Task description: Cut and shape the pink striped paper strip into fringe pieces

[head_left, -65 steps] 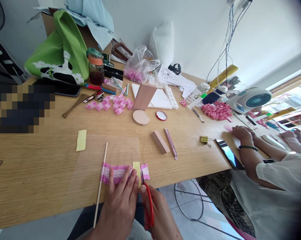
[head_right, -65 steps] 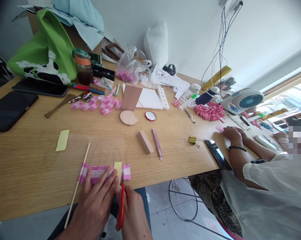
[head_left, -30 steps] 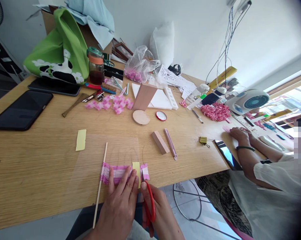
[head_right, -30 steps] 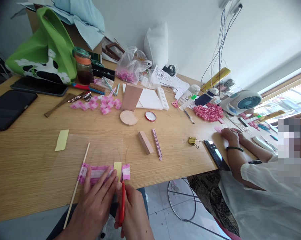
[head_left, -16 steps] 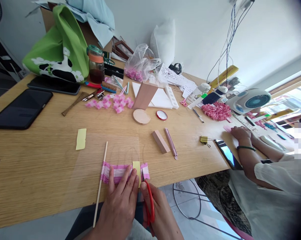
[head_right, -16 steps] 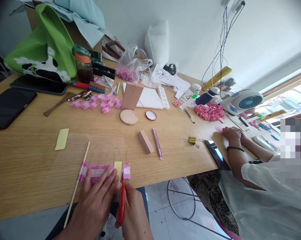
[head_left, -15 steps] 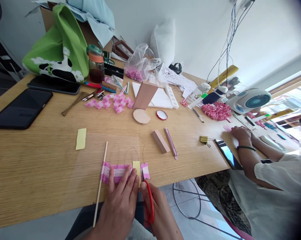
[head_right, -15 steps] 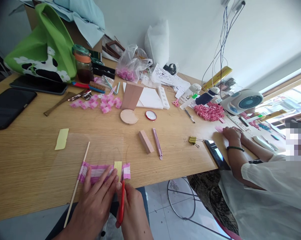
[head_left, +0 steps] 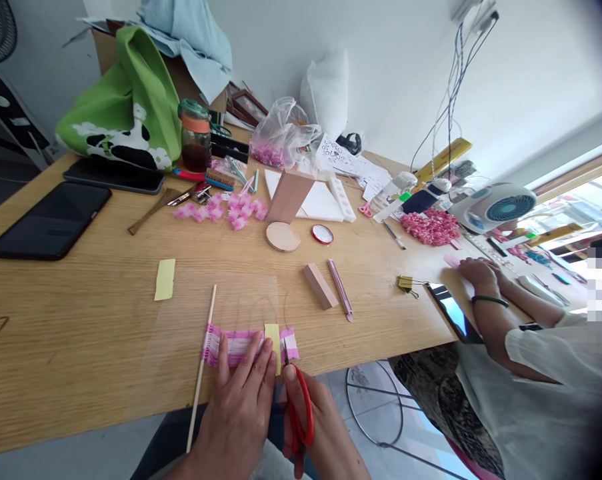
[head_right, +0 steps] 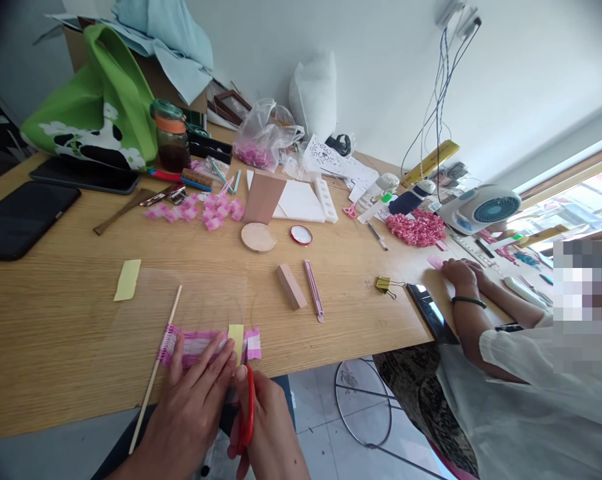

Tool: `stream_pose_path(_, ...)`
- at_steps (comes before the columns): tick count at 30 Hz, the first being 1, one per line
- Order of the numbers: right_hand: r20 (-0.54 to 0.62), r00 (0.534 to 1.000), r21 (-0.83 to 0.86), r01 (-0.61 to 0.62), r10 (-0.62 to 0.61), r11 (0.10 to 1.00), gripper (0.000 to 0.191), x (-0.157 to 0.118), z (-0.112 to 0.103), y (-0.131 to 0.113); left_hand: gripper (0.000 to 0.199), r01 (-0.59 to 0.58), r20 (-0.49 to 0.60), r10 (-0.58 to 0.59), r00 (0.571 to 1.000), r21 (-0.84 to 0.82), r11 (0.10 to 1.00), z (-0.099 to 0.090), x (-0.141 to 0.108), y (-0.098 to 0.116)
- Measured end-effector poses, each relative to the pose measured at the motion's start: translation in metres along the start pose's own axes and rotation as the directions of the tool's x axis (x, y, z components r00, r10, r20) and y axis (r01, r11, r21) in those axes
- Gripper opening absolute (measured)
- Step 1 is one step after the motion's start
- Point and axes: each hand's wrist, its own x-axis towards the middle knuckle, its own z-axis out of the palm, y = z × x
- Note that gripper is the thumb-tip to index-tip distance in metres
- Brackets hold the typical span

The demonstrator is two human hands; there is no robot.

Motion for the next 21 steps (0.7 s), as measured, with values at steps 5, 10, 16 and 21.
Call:
stream_pose_path(5,-0.001,1.000,0.004,-0.007,0.007,1.000,0.072,0.0014,0.0004,-0.0029,0.042,-0.003,0.000,0.003,1.000,-0.012,1.000,0.0000,-0.0001,-0.0004)
stream_pose_path(10,0.011,1.000,0.019,0.017,-0.018,1.000,0.068,0.0005,0.0009,-0.0063,0.041,-0.003,0.011,0.004,1.000,-0.006,1.000,0.0019,-0.0019,-0.0009)
stream_pose_path(16,0.001,1.000,0.027,0.016,-0.016,1.000,0.065,0.0012,0.0008,-0.0056,0.042,0.013,0.000,-0.013,1.000,-0.023,1.000,0.0015,-0.0028,-0.0012)
stream_pose_path(21,-0.010,1.000,0.018,0.005,-0.004,1.000,0.065,0.0024,0.0014,-0.0062,0.042,0.011,-0.013,-0.012,1.000,-0.032,0.999,0.0017,-0.0030,-0.0009)
